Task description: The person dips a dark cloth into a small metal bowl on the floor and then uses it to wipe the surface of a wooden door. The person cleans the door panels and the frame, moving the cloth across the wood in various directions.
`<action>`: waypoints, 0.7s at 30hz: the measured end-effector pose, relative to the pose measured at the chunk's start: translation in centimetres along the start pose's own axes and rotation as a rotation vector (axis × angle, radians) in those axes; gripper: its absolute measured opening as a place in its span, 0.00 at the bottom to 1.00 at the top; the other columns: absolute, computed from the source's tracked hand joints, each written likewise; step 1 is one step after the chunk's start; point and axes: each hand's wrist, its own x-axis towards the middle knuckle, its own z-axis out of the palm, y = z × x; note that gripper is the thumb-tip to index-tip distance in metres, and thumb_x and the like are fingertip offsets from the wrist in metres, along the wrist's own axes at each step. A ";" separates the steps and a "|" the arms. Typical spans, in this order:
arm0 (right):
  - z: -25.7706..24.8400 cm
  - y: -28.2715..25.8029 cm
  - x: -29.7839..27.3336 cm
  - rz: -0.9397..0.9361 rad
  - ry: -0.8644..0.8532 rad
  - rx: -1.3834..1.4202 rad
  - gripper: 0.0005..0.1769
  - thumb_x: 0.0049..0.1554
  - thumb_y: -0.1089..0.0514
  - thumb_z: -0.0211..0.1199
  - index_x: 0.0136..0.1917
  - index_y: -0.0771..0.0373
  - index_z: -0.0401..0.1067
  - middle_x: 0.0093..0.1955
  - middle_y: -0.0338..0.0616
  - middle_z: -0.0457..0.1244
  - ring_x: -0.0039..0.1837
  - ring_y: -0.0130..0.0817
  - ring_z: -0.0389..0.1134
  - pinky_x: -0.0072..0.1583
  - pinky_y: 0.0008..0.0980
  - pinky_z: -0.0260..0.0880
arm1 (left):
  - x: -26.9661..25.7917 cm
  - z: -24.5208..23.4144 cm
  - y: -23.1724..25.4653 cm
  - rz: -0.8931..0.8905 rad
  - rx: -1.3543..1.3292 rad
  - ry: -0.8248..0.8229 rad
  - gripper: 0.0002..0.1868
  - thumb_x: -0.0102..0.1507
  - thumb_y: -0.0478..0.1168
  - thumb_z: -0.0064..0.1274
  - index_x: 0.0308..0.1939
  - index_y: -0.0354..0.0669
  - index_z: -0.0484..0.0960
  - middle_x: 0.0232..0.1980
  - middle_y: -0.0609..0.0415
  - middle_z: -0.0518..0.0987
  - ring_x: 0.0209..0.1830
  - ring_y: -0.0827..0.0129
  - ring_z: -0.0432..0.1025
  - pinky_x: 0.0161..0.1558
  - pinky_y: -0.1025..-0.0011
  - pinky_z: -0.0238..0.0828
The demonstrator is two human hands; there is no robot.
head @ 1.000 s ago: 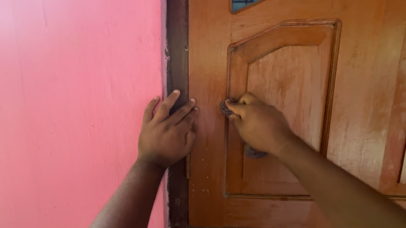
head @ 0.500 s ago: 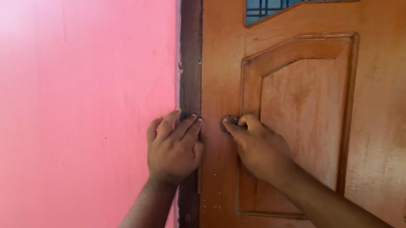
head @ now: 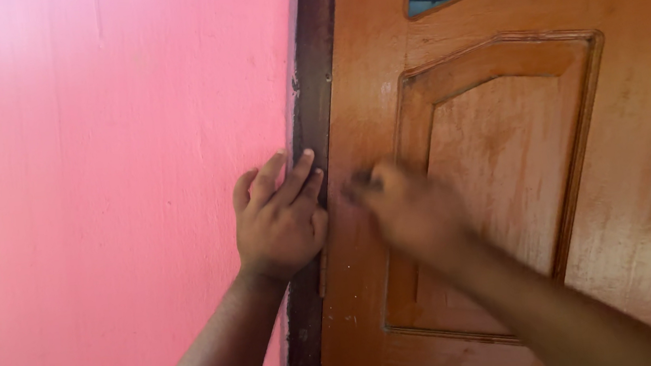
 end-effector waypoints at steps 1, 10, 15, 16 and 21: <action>-0.5 -0.2 0.8 0.172 -0.067 0.054 0.26 0.65 0.33 0.55 0.59 0.54 0.74 0.50 0.47 0.70 0.55 0.41 0.73 0.58 0.41 0.70 | -0.1 0.0 0.0 -0.009 0.010 -0.004 0.20 0.57 0.41 0.53 0.52 0.45 0.87 0.68 0.57 0.78 0.71 0.60 0.64 0.69 0.50 0.56; 3.2 0.2 -0.8 -0.562 0.161 -0.291 0.18 0.61 0.46 0.55 0.62 0.47 0.74 0.53 0.47 0.66 0.55 0.46 0.70 0.48 0.45 0.73 | -0.4 0.5 0.1 -0.107 0.116 -0.013 0.31 0.58 0.40 0.49 0.66 0.43 0.79 0.74 0.54 0.72 0.74 0.61 0.63 0.73 0.47 0.48; 0.9 -0.6 2.7 -0.367 0.281 -0.173 0.16 0.64 0.48 0.54 0.62 0.47 0.76 0.56 0.45 0.66 0.57 0.47 0.69 0.53 0.47 0.72 | -0.5 0.9 0.2 -0.187 0.132 -0.030 0.32 0.58 0.40 0.48 0.68 0.43 0.76 0.74 0.55 0.71 0.76 0.61 0.62 0.74 0.45 0.45; 0.6 -0.6 2.9 -0.453 0.385 -0.274 0.19 0.63 0.53 0.52 0.64 0.43 0.77 0.57 0.45 0.65 0.58 0.48 0.69 0.52 0.48 0.73 | -0.7 0.8 0.2 -0.201 0.136 -0.017 0.32 0.58 0.40 0.48 0.68 0.43 0.76 0.75 0.55 0.71 0.76 0.60 0.62 0.74 0.45 0.45; 3.6 -1.1 0.4 -0.468 0.118 -0.186 0.16 0.63 0.46 0.56 0.57 0.55 0.75 0.54 0.46 0.64 0.57 0.48 0.69 0.54 0.47 0.73 | -0.8 0.9 0.0 -0.236 0.126 0.004 0.31 0.58 0.40 0.48 0.67 0.44 0.77 0.75 0.56 0.71 0.77 0.57 0.61 0.73 0.45 0.46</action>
